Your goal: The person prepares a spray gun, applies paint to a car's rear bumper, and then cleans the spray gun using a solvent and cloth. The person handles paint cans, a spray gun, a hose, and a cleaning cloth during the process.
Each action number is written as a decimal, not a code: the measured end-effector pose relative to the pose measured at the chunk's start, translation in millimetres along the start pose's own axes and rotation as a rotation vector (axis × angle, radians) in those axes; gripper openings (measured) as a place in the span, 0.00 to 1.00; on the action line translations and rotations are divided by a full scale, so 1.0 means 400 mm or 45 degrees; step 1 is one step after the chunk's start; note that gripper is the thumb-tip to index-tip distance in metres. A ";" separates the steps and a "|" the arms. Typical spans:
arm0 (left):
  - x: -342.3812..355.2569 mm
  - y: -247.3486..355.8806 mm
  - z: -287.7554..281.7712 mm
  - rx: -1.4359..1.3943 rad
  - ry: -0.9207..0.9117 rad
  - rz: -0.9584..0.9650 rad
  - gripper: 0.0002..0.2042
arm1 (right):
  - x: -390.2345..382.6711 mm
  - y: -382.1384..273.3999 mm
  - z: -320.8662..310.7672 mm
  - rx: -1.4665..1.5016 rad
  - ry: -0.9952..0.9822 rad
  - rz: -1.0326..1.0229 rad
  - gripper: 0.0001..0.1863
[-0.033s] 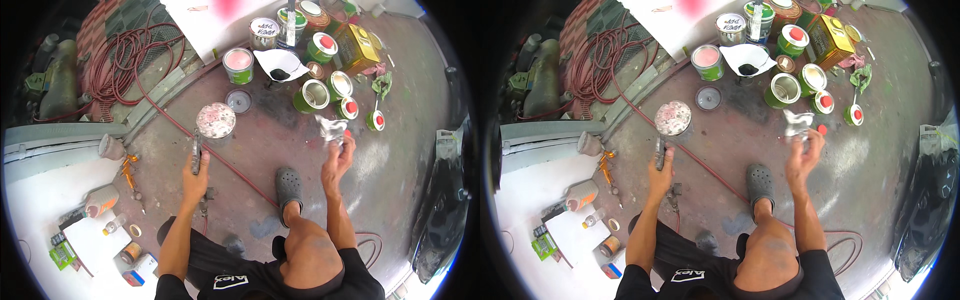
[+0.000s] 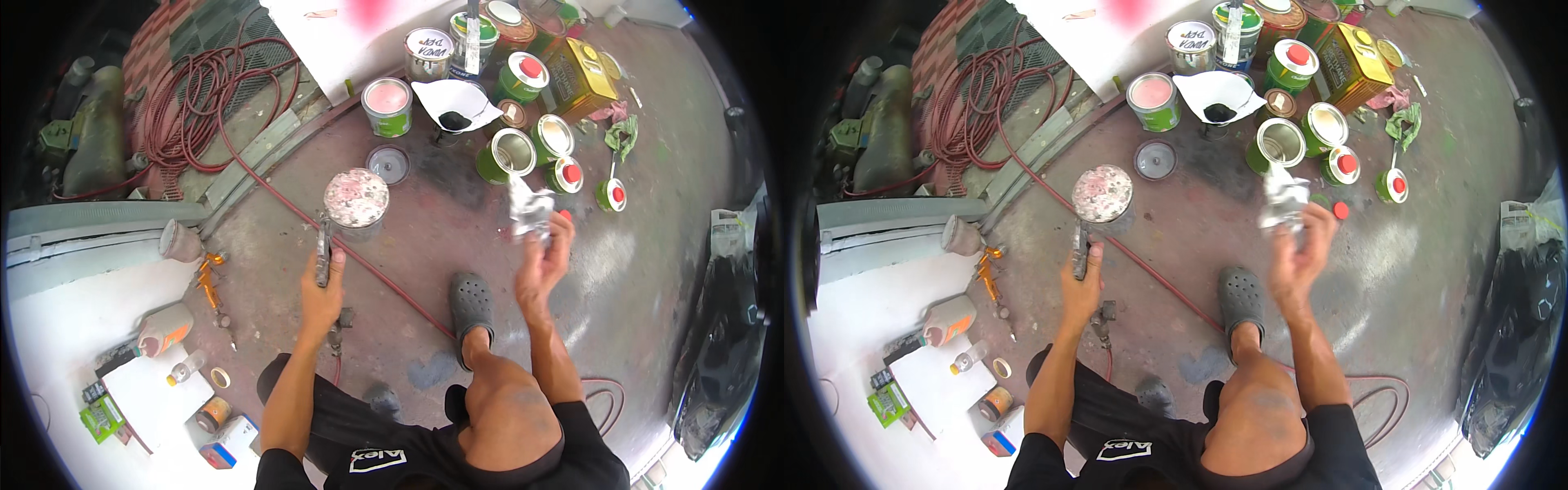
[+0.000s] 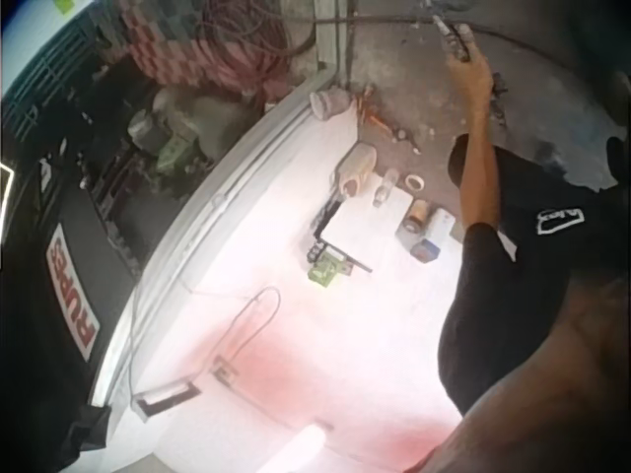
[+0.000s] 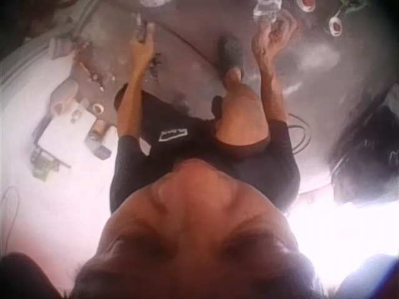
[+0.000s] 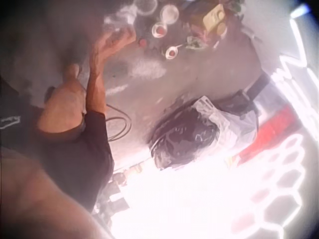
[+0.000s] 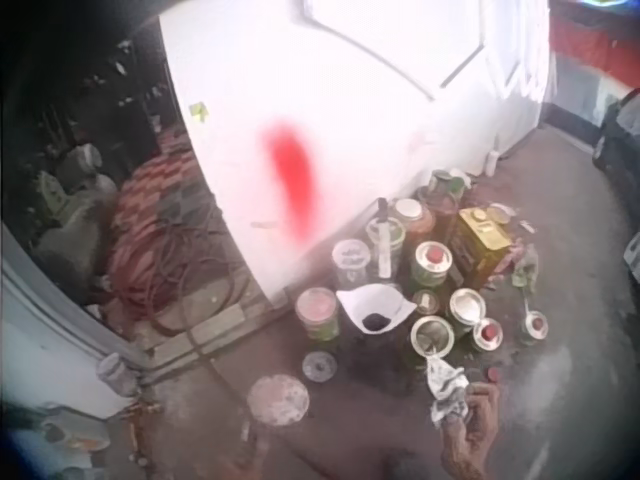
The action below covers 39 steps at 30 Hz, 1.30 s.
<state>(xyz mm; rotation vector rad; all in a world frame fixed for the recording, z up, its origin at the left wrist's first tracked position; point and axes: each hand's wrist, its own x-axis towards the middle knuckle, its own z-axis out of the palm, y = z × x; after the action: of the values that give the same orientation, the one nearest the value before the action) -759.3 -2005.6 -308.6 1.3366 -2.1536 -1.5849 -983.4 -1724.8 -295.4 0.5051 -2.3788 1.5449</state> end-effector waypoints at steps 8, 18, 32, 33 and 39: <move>-0.057 0.048 0.142 0.141 -0.026 0.416 0.25 | 0.068 -0.213 0.196 -0.278 -0.699 -1.050 0.21; -0.095 0.053 0.103 0.216 -0.006 0.486 0.23 | 0.226 -0.250 0.238 0.285 -1.538 0.280 0.13; -0.046 0.049 0.149 -0.391 -0.017 0.018 0.19 | -0.060 -0.227 0.348 0.663 -0.552 -0.134 0.39; -0.049 0.056 0.148 -0.449 -0.061 -0.038 0.19 | -0.072 -0.228 0.350 0.523 -0.476 -0.335 0.40; -0.089 0.090 0.138 -0.705 -0.197 -0.199 0.17 | 0.006 -0.234 0.336 0.574 -0.521 -0.246 0.32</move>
<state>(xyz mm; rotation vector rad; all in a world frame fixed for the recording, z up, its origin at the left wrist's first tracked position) -790.4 -1940.3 -289.8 1.2441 -1.5200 -2.1924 -950.0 -1883.2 -271.1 1.2121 -2.1420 2.0455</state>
